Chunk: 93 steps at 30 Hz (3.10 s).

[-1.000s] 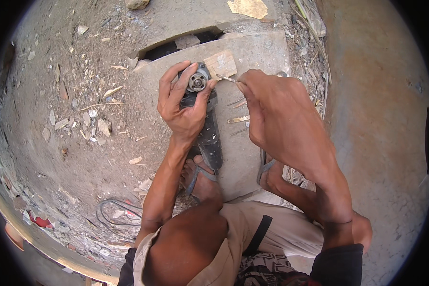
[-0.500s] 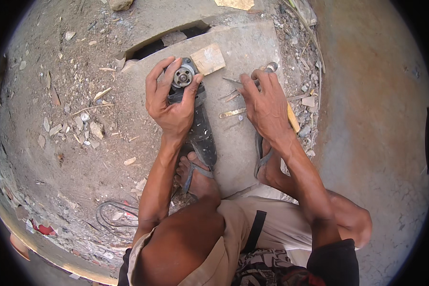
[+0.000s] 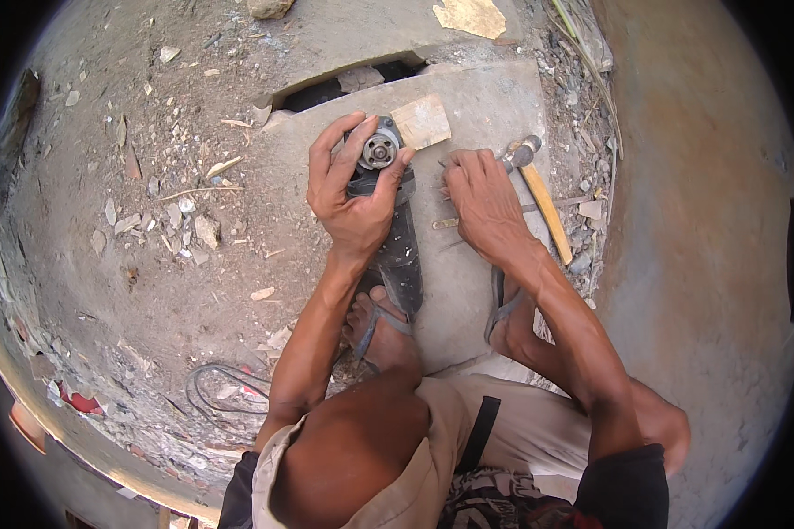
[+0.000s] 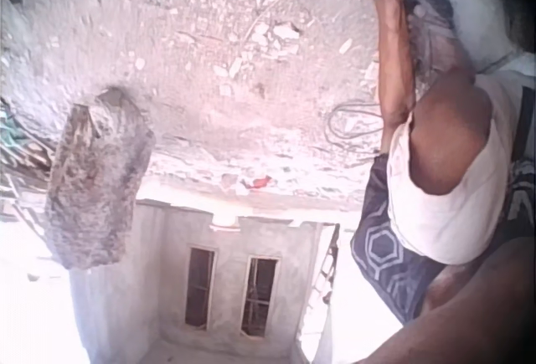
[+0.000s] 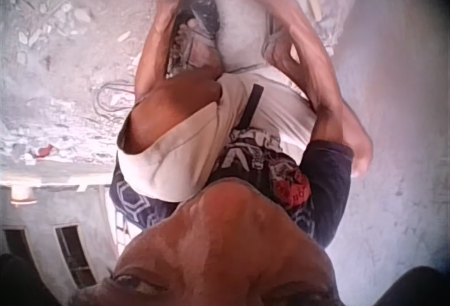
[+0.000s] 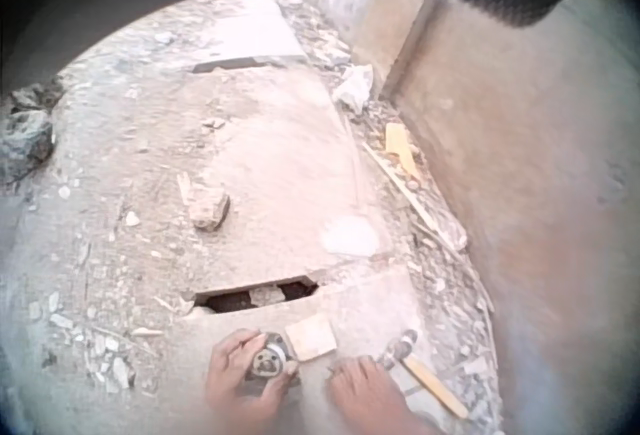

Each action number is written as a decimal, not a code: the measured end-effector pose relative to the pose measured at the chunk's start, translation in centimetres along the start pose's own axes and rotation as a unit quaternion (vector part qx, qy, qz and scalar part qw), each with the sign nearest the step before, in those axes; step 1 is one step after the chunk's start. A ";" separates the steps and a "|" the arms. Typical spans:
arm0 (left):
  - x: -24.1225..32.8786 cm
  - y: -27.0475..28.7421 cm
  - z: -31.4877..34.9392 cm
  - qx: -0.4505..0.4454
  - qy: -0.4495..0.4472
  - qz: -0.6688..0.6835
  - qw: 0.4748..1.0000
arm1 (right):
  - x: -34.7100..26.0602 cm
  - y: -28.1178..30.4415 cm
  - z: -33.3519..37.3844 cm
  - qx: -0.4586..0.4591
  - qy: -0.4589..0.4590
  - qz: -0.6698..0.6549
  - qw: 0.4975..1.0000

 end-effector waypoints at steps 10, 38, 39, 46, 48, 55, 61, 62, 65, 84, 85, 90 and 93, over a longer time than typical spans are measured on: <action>-0.7 0.7 0.4 0.032 0.007 0.048 0.998 | -3.0 10.1 -5.5 0.114 -0.007 -0.242 0.964; 1.8 -1.0 0.1 0.002 -0.069 -0.016 0.998 | -4.7 8.6 -6.9 0.037 -0.049 -0.083 0.995; 1.7 -0.9 0.1 0.010 -0.068 -0.015 0.997 | -4.2 8.6 -7.3 0.028 -0.036 -0.097 0.994; 1.4 -0.7 0.0 0.022 -0.057 -0.010 0.998 | -2.5 7.8 -11.0 -0.133 -0.028 -0.179 0.974; 1.1 -0.4 0.1 0.031 -0.053 -0.004 0.998 | -2.7 8.6 -10.9 -0.173 -0.030 -0.217 0.960; 0.5 0.2 0.2 0.043 -0.028 0.012 0.999 | -2.3 11.5 -8.8 0.037 0.000 -0.203 0.979; -0.2 0.5 0.3 0.042 -0.017 0.034 0.998 | -3.3 9.9 -7.1 0.012 -0.008 -0.155 0.988; -0.2 0.5 0.3 0.041 -0.019 0.033 0.998 | -3.6 9.9 -7.1 0.004 -0.011 -0.144 0.989; -0.1 0.3 0.3 0.037 -0.024 0.028 0.999 | -4.1 10.0 -7.0 -0.014 -0.015 -0.116 0.993; 1.1 -0.9 0.3 0.011 -0.034 -0.004 0.999 | -5.4 10.2 -7.4 -0.032 0.007 -0.024 0.999; 1.1 -0.9 0.3 0.009 -0.034 -0.005 0.999 | -5.6 10.0 -7.3 -0.024 0.009 -0.022 0.999; 1.6 -1.9 0.3 -0.005 -0.053 -0.014 0.998 | -6.5 8.6 -6.5 0.005 -0.005 0.059 0.998; 1.9 -2.2 0.2 -0.019 -0.070 -0.036 0.997 | -4.8 8.8 -7.3 -0.022 -0.027 0.006 0.999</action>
Point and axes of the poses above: each hand's wrist, its own z-axis away from the middle knuckle, its own y-axis out of the back of the hand, x = y × z, the point moved 10 cm from there along -z, towards the middle knuckle, and after that the axes turned 15 degrees about z, right-handed, at the moved point
